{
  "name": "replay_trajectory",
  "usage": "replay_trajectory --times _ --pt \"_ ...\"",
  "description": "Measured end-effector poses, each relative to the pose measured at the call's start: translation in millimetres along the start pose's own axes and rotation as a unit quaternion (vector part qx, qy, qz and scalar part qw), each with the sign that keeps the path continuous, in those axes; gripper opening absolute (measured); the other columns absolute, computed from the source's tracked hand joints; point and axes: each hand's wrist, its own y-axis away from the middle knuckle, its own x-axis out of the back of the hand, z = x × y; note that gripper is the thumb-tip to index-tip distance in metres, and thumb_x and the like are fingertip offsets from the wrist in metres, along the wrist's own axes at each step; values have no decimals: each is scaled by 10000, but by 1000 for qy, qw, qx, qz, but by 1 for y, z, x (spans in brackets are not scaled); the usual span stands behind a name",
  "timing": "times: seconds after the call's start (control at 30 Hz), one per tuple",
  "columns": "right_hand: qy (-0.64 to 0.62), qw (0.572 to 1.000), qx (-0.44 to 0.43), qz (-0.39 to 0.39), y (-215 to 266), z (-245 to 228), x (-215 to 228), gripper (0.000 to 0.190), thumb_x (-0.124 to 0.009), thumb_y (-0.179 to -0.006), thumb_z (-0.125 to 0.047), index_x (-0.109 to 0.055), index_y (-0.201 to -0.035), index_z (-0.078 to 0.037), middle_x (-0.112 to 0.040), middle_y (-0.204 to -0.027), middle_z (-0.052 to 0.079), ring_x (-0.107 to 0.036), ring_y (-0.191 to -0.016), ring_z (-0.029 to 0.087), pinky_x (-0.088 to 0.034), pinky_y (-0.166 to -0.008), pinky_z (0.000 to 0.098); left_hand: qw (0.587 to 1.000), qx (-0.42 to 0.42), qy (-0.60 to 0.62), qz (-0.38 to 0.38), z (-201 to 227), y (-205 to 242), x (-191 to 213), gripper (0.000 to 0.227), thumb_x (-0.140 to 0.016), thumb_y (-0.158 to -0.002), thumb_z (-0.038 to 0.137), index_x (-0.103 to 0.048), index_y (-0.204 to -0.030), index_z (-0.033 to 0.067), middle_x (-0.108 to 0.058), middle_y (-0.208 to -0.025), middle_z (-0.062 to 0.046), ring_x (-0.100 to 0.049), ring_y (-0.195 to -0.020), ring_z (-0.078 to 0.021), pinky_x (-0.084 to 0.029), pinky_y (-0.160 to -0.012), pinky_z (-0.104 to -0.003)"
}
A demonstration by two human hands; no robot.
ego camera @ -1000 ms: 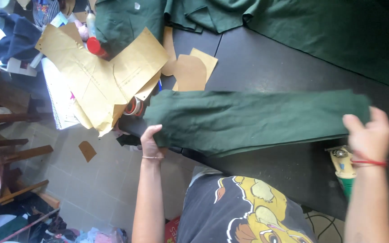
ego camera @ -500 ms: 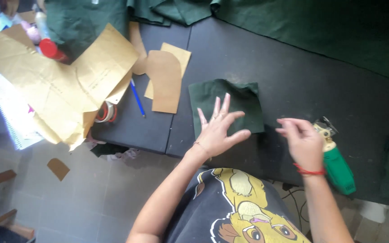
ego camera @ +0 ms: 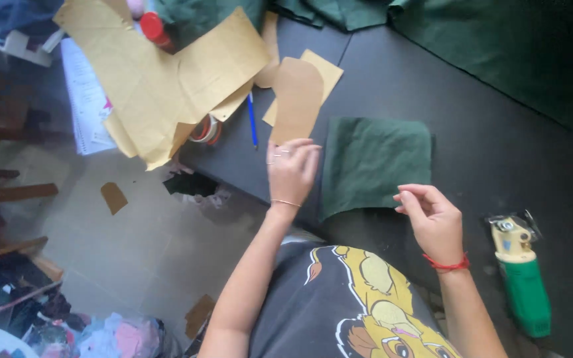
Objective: The person uses a green electric rotary cutter to cut a large piece of dark green fabric on a black table. They then place a cardboard pattern on the fabric, secure it with pins, and continue cutting along the pattern's outline.
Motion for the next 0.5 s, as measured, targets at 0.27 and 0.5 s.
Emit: replay_trajectory --times 0.27,0.5 --pt "225 929 210 -207 -64 -18 -166 100 -584 -800 -218 -628 -818 -129 -614 -703 49 -613 -661 236 -491 -604 332 917 218 -315 112 -137 27 70 314 -663 -681 278 -603 -989 295 -476 -905 57 -457 -836 -154 -309 -853 -389" --pt "421 875 111 -211 -115 -15 -285 291 -595 -771 -376 -504 -746 -101 -599 -733 118 -619 -755 340 -498 -647 431 926 201 -301 106 -150 -1 71 152 -683 -659 286 -585 -763 236 -487 -787 22 -482 -796 -181 -324 -841 -386"
